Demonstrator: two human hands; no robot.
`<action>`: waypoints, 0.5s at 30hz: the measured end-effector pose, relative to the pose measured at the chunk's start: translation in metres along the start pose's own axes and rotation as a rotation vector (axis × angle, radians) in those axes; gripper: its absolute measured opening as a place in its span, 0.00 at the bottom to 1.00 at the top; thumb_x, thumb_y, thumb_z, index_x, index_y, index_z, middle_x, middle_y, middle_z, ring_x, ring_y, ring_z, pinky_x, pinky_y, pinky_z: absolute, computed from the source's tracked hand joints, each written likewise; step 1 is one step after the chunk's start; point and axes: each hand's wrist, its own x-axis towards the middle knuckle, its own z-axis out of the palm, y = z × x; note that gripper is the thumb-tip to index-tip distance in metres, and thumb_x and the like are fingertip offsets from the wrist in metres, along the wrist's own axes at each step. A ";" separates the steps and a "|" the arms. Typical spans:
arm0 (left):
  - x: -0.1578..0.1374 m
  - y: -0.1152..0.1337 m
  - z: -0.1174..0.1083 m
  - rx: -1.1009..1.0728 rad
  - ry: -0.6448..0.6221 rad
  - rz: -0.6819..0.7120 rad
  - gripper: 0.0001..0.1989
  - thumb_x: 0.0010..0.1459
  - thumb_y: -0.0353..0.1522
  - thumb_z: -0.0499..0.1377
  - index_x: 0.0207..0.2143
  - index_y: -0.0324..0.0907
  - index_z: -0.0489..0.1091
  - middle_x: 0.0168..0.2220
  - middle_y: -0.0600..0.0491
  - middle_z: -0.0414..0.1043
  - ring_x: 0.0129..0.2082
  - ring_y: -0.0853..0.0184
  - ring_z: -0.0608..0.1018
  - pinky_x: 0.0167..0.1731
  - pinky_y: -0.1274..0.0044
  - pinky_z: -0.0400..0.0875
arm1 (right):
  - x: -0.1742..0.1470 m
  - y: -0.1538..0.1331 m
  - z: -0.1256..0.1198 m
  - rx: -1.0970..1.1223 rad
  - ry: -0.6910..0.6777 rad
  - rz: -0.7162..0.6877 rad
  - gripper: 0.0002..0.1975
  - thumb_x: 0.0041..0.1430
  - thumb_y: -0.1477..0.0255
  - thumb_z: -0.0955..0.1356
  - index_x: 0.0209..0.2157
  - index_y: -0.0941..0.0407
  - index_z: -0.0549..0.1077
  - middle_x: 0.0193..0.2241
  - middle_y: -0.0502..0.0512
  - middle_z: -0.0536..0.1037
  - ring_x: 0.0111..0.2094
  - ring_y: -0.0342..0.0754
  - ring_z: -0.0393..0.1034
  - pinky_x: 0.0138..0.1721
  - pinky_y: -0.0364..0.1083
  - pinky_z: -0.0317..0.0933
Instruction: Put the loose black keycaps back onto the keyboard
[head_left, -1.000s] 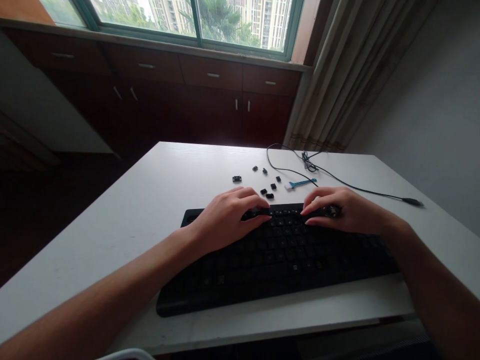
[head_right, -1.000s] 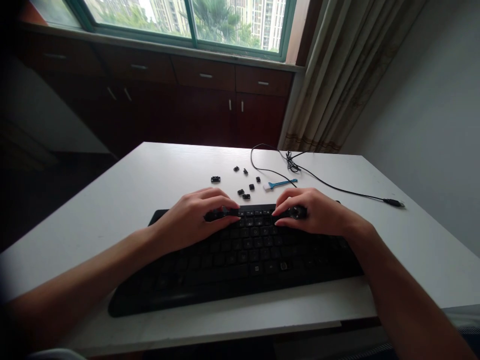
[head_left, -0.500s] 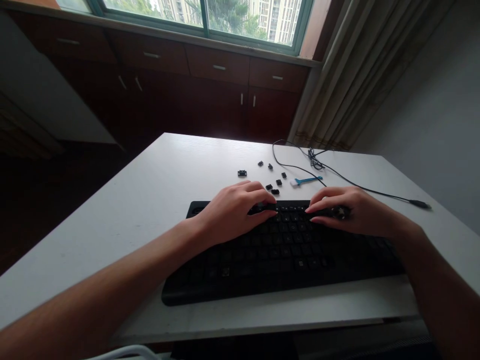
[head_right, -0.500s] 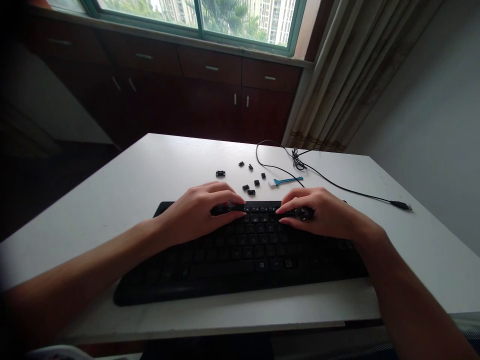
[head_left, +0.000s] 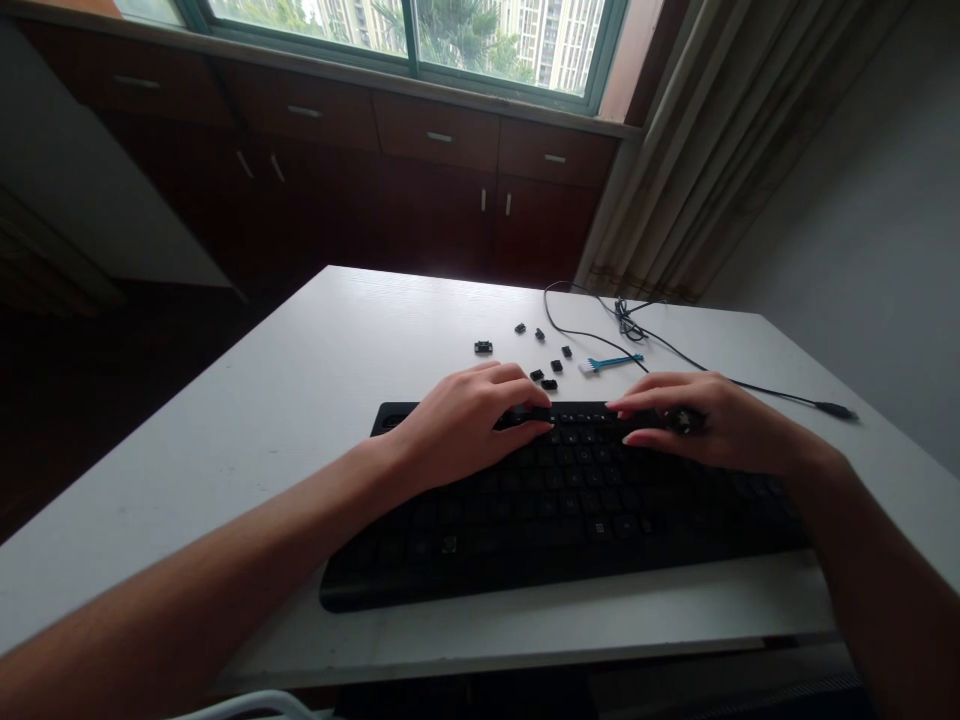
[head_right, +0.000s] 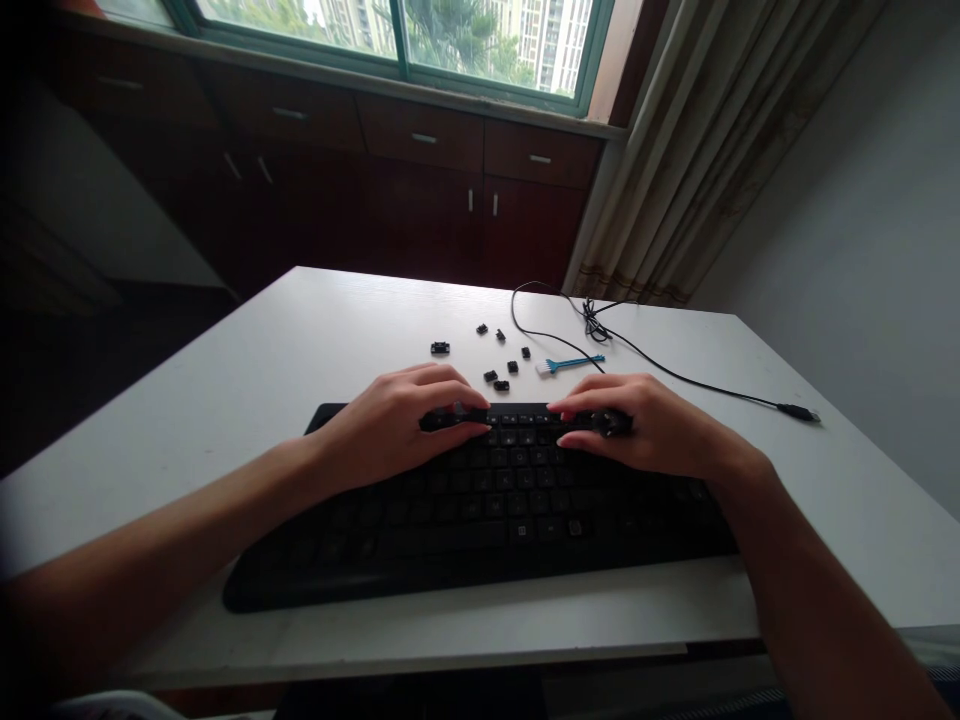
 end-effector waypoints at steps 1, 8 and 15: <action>0.000 0.000 0.000 0.000 0.004 0.000 0.10 0.64 0.37 0.60 0.44 0.44 0.76 0.41 0.51 0.76 0.38 0.66 0.77 0.40 0.73 0.72 | 0.000 -0.003 0.000 0.089 0.100 -0.007 0.08 0.57 0.67 0.74 0.39 0.52 0.80 0.36 0.54 0.80 0.35 0.48 0.74 0.36 0.47 0.68; -0.001 -0.002 0.002 0.004 0.014 0.001 0.10 0.64 0.38 0.60 0.44 0.45 0.75 0.41 0.54 0.76 0.38 0.67 0.76 0.41 0.73 0.72 | -0.005 -0.045 0.004 0.982 0.677 -0.225 0.28 0.68 0.65 0.62 0.16 0.55 0.47 0.10 0.45 0.41 0.12 0.40 0.41 0.15 0.47 0.46; -0.001 -0.002 0.002 0.006 0.023 0.017 0.10 0.64 0.39 0.60 0.45 0.46 0.75 0.42 0.54 0.76 0.39 0.67 0.77 0.41 0.74 0.72 | 0.026 -0.043 0.037 0.861 0.537 0.054 0.27 0.65 0.67 0.67 0.13 0.54 0.59 0.10 0.45 0.55 0.13 0.39 0.47 0.16 0.46 0.42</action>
